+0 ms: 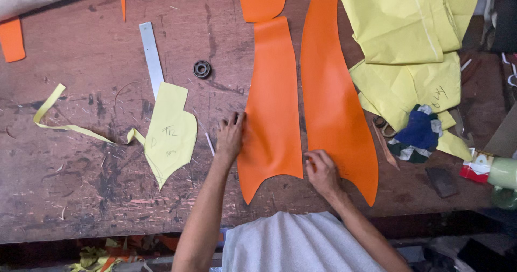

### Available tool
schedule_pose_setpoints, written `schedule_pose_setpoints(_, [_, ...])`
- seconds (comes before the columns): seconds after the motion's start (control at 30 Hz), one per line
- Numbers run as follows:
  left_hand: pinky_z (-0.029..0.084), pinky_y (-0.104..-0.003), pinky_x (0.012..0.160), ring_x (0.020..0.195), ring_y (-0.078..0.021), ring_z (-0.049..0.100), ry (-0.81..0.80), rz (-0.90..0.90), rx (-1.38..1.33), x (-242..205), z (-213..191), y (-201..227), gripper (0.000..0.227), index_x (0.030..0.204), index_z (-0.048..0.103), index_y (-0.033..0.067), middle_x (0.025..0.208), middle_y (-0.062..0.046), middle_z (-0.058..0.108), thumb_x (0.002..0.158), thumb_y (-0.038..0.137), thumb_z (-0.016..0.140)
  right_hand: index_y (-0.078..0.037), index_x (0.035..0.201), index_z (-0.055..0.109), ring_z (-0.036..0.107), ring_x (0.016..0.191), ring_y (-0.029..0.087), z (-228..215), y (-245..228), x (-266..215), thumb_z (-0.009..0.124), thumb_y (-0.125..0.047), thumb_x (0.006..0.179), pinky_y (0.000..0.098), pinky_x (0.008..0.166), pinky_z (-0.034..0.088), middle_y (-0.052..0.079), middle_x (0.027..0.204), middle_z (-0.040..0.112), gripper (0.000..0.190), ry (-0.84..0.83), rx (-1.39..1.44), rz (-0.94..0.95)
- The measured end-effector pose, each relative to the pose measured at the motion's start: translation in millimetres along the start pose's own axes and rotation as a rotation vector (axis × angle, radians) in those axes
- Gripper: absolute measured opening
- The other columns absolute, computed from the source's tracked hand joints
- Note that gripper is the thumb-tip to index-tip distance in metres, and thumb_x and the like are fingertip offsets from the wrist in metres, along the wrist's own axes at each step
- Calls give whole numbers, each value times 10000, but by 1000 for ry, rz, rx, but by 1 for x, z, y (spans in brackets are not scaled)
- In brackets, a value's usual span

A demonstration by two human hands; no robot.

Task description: The person cuts a shape from orange fabric using shears, marks lines on the material with a white pencil, and then uses a paper pattern to mark and cut additional pieces.

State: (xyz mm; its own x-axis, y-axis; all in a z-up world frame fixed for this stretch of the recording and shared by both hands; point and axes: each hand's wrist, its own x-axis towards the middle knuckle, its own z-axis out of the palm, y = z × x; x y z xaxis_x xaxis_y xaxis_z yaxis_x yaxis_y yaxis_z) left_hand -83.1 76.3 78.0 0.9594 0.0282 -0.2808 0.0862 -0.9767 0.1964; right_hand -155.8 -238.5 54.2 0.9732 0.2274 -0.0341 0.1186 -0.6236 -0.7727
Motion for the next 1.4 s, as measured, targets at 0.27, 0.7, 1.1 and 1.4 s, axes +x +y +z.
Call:
schedule_pose_setpoints(0.27, [550,-544,863,1097,-460,603,9,48,44,6,-9,-29,656,1487,413,147,1390,-112,557,880,113,659,-54,1123,716,612,1031,305,8,-49,0,734,-163,843,461,904,484,109,1139,625,302,-87,-171,-172])
schedule_pose_setpoints(0.7, [526,-506,914,1181,-388,596,243,-190,107,-35,18,-69,516,1354,501,94,1387,-204,531,858,55,637,-63,1112,720,580,1108,314,40,-51,-15,712,-131,825,470,970,463,105,1223,613,294,30,-297,-60])
schedule_pose_setpoints(1.1, [525,-593,845,930,-554,656,-12,-434,-431,-65,33,-91,469,1261,452,-76,1034,-356,658,866,84,649,-59,1170,699,612,1066,354,69,-86,-15,773,-97,784,457,937,501,141,1161,655,395,250,-308,23])
schedule_pose_setpoints(1.4, [569,-525,781,846,-413,726,-341,23,-696,-111,-15,-4,371,924,638,17,819,-238,717,716,219,869,40,998,712,668,768,73,144,-92,-40,751,15,795,275,638,548,41,819,735,209,-232,428,361])
